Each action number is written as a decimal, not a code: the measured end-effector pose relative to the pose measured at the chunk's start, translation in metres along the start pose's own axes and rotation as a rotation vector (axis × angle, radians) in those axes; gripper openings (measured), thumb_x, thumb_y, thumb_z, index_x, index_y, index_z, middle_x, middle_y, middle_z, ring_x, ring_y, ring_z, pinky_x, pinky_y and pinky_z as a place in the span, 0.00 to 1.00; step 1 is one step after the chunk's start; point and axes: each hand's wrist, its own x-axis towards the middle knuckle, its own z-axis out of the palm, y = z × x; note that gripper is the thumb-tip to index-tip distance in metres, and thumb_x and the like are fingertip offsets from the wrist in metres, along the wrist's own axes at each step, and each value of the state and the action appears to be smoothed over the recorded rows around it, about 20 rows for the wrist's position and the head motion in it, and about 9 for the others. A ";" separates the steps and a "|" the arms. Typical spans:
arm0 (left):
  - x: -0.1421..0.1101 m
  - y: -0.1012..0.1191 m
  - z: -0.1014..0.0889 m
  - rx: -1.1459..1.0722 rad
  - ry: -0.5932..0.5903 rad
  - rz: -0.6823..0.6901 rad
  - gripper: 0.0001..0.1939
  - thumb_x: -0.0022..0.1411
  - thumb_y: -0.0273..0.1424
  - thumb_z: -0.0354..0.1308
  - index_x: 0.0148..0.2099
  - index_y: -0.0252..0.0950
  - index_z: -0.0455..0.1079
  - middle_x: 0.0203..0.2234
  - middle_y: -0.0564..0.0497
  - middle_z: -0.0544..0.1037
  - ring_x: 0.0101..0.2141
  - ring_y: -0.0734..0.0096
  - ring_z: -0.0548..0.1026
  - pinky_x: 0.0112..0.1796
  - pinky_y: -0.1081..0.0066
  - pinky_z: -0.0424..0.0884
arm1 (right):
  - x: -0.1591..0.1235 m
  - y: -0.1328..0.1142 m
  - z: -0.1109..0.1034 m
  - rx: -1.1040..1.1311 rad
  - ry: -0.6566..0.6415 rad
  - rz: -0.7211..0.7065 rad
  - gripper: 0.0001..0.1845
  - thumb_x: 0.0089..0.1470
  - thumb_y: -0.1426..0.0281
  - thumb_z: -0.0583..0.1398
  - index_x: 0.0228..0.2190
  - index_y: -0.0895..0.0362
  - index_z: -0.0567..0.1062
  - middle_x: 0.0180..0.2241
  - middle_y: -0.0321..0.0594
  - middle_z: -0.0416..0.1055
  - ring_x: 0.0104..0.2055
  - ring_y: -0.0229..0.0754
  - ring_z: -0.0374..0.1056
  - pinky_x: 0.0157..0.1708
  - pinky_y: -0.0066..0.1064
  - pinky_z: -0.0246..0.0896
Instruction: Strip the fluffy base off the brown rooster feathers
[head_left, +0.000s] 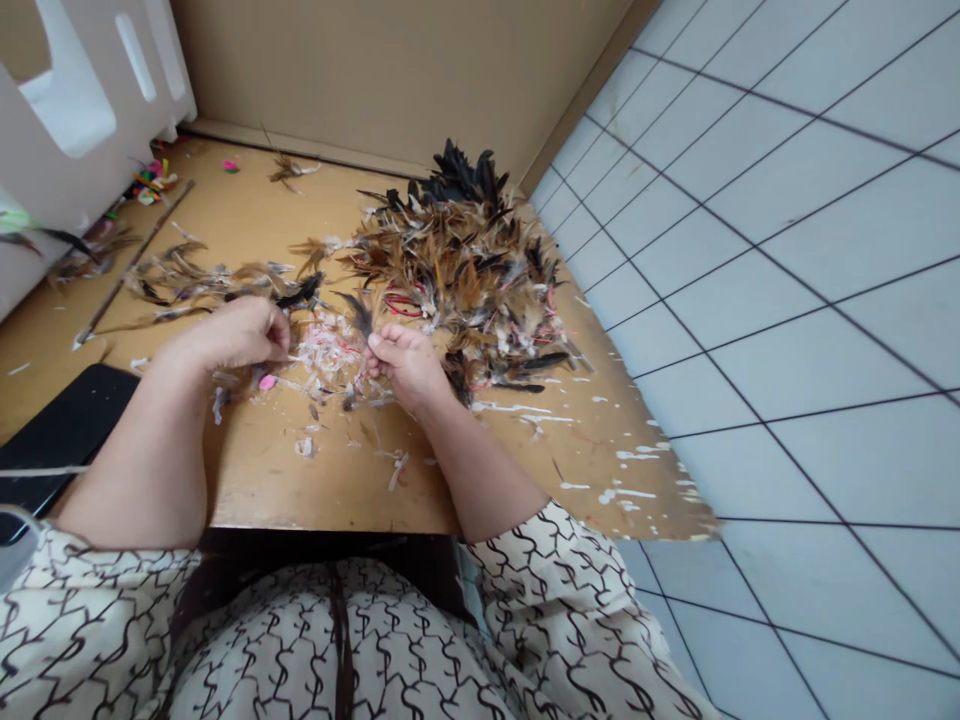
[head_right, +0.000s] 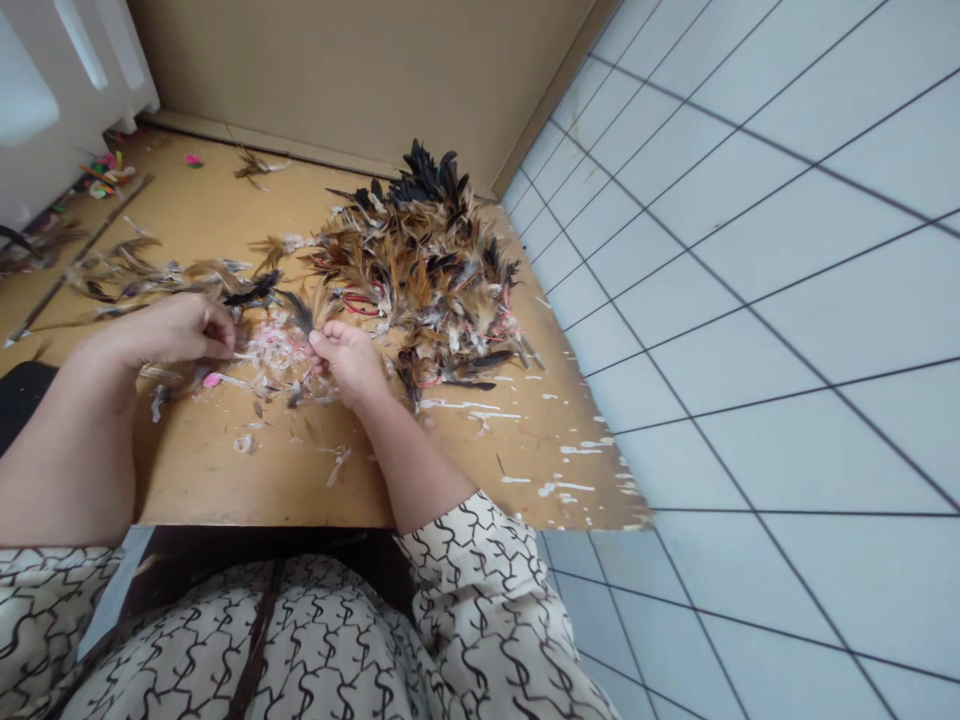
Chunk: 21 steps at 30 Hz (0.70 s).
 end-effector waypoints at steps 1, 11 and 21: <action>0.000 0.002 0.000 -0.032 0.027 0.027 0.06 0.39 0.31 0.53 0.21 0.37 0.71 0.16 0.53 0.71 0.22 0.71 0.67 0.26 0.73 0.60 | 0.000 0.000 0.000 -0.018 0.001 0.000 0.17 0.38 0.65 0.64 0.17 0.56 0.60 0.16 0.28 0.64 0.15 0.27 0.56 0.17 0.21 0.51; 0.003 0.018 0.015 -0.309 0.067 0.160 0.06 0.43 0.33 0.53 0.23 0.35 0.68 0.17 0.55 0.70 0.20 0.76 0.66 0.25 0.76 0.61 | -0.005 -0.001 0.006 -0.262 0.053 -0.168 0.09 0.43 0.67 0.58 0.20 0.56 0.61 0.15 0.26 0.57 0.17 0.30 0.54 0.20 0.24 0.51; -0.003 0.043 0.015 -0.325 0.044 0.131 0.09 0.45 0.33 0.54 0.20 0.33 0.68 0.13 0.57 0.65 0.18 0.79 0.61 0.22 0.76 0.57 | -0.007 0.006 0.012 -0.529 0.026 -0.259 0.05 0.44 0.71 0.55 0.20 0.56 0.62 0.17 0.28 0.57 0.20 0.31 0.52 0.23 0.25 0.47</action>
